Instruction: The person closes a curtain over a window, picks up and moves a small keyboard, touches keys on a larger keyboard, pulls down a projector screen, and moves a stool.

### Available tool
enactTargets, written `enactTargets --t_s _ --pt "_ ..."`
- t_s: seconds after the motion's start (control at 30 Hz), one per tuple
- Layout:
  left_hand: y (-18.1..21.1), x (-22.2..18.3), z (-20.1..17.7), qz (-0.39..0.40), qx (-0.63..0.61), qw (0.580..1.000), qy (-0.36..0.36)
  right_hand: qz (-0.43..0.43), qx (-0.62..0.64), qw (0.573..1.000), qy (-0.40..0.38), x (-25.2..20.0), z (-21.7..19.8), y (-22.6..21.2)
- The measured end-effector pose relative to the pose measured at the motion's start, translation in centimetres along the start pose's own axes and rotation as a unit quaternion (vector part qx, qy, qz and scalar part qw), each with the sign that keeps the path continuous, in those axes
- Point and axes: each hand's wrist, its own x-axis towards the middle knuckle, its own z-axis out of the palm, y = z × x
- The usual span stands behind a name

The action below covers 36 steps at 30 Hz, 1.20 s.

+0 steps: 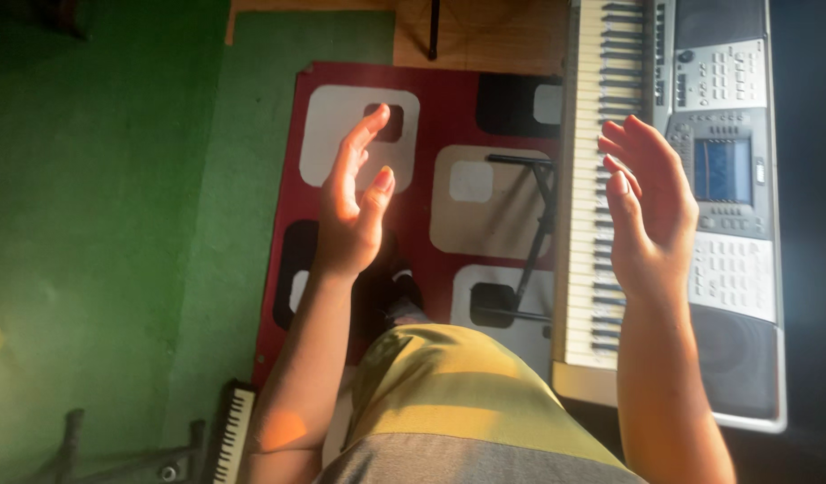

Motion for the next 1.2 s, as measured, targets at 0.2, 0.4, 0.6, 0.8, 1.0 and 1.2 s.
enactTargets --t_s 0.2,0.4,0.6,0.8,1.0,1.2 --pt "-3.9 5.3 -2.6 -0.01 -0.021 1.0 -0.009 0.013 0.0 1.0 0.025 3.8 4.0 2.2" --pt "-6.9 10.6 -5.4 0.014 -0.022 0.999 -0.033 0.018 -0.014 0.999 0.045 7.6 8.0 4.0" --pt "-8.7 14.8 -7.0 0.01 -0.007 0.999 -0.047 0.034 -0.01 0.997 0.062 11.2 10.5 5.4" --pt "-10.4 19.0 -7.0 -0.018 0.005 0.999 -0.045 0.044 -0.009 0.998 0.048 15.6 11.1 7.9" --pt "-12.5 23.5 -5.2 -0.036 0.021 0.999 -0.016 0.05 -0.005 0.999 0.012 21.4 10.0 11.7" --pt "-13.8 29.3 -1.1 -0.029 0.02 0.999 0.006 0.05 0.006 0.999 -0.021 27.8 7.0 14.9"
